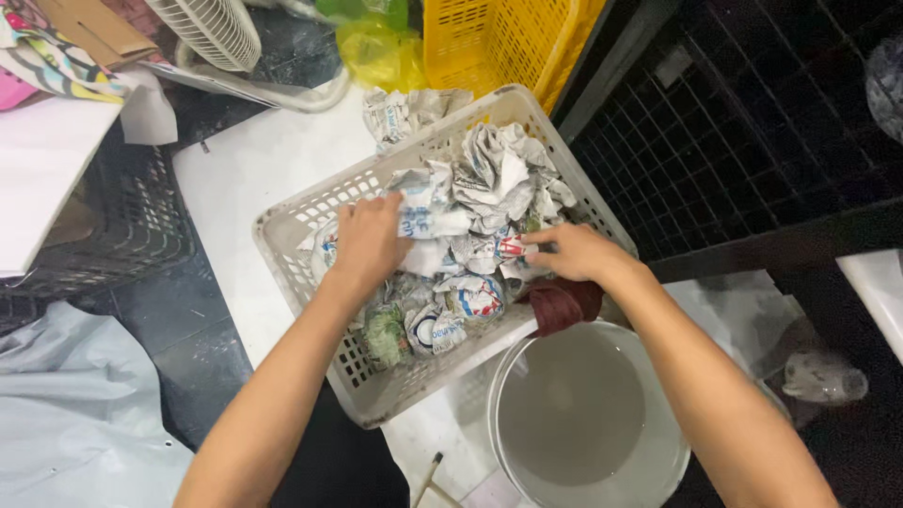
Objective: The person sits on the floor and wraps small ceramic items, including a cup and a square dish, with newspaper sheets. They fold the paper around each item and place the wrapped pieces into a white plastic basket.
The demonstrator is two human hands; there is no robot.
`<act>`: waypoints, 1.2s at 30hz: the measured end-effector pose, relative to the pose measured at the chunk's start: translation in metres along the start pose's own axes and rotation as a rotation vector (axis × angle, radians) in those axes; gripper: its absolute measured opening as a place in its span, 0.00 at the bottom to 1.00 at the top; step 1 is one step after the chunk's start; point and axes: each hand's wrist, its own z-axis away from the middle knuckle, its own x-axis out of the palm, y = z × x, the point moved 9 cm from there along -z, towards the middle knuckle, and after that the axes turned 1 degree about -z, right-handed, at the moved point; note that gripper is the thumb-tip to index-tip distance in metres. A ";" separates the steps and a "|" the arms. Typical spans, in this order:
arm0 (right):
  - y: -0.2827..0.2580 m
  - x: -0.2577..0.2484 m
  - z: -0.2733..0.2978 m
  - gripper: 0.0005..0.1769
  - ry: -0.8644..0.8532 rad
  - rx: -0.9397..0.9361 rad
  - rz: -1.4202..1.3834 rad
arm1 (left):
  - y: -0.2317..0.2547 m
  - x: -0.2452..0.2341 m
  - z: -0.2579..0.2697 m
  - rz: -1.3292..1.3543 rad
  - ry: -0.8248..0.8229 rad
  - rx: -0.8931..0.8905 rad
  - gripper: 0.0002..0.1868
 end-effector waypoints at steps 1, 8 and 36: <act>-0.004 -0.011 0.011 0.31 0.077 0.003 0.022 | -0.007 0.004 0.000 0.054 -0.027 -0.079 0.27; -0.076 -0.036 0.095 0.38 0.539 -0.395 -0.455 | 0.012 -0.016 0.019 0.825 -0.013 -0.229 0.15; 0.001 0.148 0.269 0.15 0.534 -0.188 -1.196 | 0.165 0.088 0.195 2.079 -0.237 -0.620 0.39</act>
